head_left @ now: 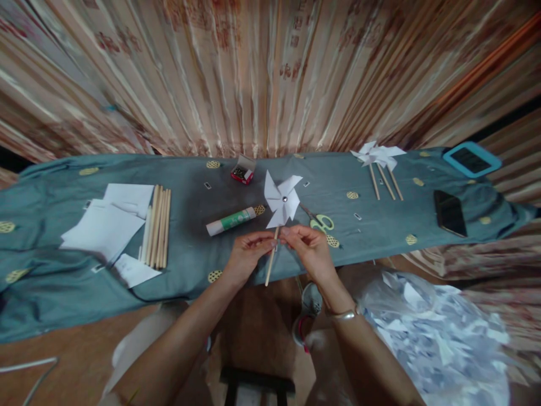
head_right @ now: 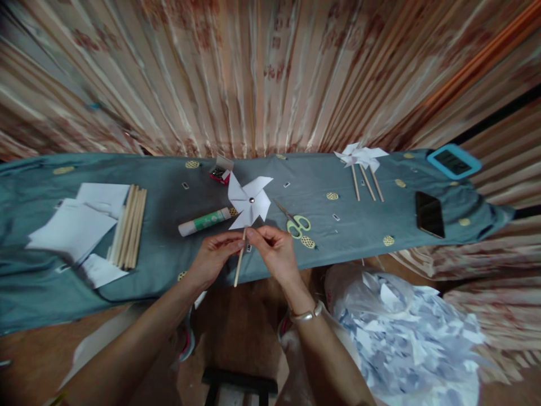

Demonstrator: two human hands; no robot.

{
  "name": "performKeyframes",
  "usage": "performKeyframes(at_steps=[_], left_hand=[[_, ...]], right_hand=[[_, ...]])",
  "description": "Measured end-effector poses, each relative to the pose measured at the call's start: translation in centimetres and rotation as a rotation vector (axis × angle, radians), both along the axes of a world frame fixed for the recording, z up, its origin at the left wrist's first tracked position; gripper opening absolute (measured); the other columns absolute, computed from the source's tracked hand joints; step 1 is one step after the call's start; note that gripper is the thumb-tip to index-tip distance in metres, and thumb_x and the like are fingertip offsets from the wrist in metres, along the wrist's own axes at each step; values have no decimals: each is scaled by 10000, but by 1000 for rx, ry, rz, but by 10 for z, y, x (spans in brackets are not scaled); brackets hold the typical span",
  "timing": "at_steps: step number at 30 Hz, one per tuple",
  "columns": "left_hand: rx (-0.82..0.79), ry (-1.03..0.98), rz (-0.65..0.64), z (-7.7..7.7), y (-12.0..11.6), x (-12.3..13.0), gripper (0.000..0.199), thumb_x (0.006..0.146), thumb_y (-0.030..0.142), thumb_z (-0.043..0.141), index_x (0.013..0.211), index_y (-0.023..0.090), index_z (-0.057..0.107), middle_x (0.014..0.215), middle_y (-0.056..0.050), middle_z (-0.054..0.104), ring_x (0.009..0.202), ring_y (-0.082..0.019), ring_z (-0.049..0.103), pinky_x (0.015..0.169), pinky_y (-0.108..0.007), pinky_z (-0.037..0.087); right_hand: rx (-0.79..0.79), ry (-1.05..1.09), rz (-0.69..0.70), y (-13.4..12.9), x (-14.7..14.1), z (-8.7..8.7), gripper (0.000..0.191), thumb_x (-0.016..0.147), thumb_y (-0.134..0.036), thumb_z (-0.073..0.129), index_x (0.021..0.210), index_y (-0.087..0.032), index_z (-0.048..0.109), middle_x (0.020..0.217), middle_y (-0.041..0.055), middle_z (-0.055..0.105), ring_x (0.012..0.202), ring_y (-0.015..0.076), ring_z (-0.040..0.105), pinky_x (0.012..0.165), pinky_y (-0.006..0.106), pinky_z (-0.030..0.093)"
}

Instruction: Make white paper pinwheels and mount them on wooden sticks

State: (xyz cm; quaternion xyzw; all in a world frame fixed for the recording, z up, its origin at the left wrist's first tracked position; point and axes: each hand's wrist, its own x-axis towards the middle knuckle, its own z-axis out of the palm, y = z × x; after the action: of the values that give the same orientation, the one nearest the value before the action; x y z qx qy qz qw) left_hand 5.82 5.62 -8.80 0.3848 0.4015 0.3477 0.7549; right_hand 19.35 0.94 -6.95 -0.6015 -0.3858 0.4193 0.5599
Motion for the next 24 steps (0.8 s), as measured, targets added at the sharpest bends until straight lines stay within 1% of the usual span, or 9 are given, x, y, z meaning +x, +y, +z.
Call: performKeyframes(at_steps=[2, 6, 9, 12, 18, 24], left_hand=[[-2, -4, 19, 1, 1, -1, 267, 541, 323, 860, 746, 170, 781, 708, -21, 726, 638, -113, 591, 651, -231, 469], [-34, -38, 74, 0, 5, -3, 284, 524, 322, 870, 740, 164, 775, 738, -25, 730, 680, -127, 614, 686, -244, 478], [-41, -59, 108, 0, 8, -4, 289, 520, 319, 873, 735, 157, 769, 696, -12, 714, 636, -110, 590, 660, -237, 465], [-52, -81, 134, 2, 11, -4, 294, 521, 326, 872, 733, 153, 764, 661, -4, 701, 602, -100, 572, 625, -230, 450], [-98, -111, 177, 8, 12, -5, 310, 494, 311, 883, 735, 157, 764, 715, -12, 723, 616, -96, 582, 640, -230, 461], [-114, -147, 204, 8, 11, -7, 323, 476, 300, 889, 736, 153, 766, 731, -22, 733, 619, -92, 592, 652, -227, 470]], right_hand=[[3, -80, 28, -4, -2, -1, 361, 764, -484, 691, 579, -179, 642, 524, -33, 545, 513, 86, 425, 527, 241, 348], [-13, -239, 87, -11, -6, -3, 323, 810, -452, 658, 651, -171, 666, 567, -25, 573, 528, 89, 440, 525, 236, 349], [-51, -336, 151, -15, -11, -6, 299, 818, -445, 660, 690, -174, 671, 571, -32, 560, 532, 91, 444, 529, 236, 354], [-67, -391, 198, -18, -16, -9, 263, 821, -423, 660, 726, -179, 682, 590, -30, 582, 548, 98, 473, 549, 239, 368], [-78, -379, 167, -21, -25, -14, 238, 817, -378, 648, 686, -180, 669, 594, -29, 590, 548, 99, 484, 547, 235, 368], [-76, -397, 125, -22, -33, -13, 251, 815, -389, 634, 668, -188, 665, 572, -28, 594, 536, 105, 478, 540, 233, 373]])
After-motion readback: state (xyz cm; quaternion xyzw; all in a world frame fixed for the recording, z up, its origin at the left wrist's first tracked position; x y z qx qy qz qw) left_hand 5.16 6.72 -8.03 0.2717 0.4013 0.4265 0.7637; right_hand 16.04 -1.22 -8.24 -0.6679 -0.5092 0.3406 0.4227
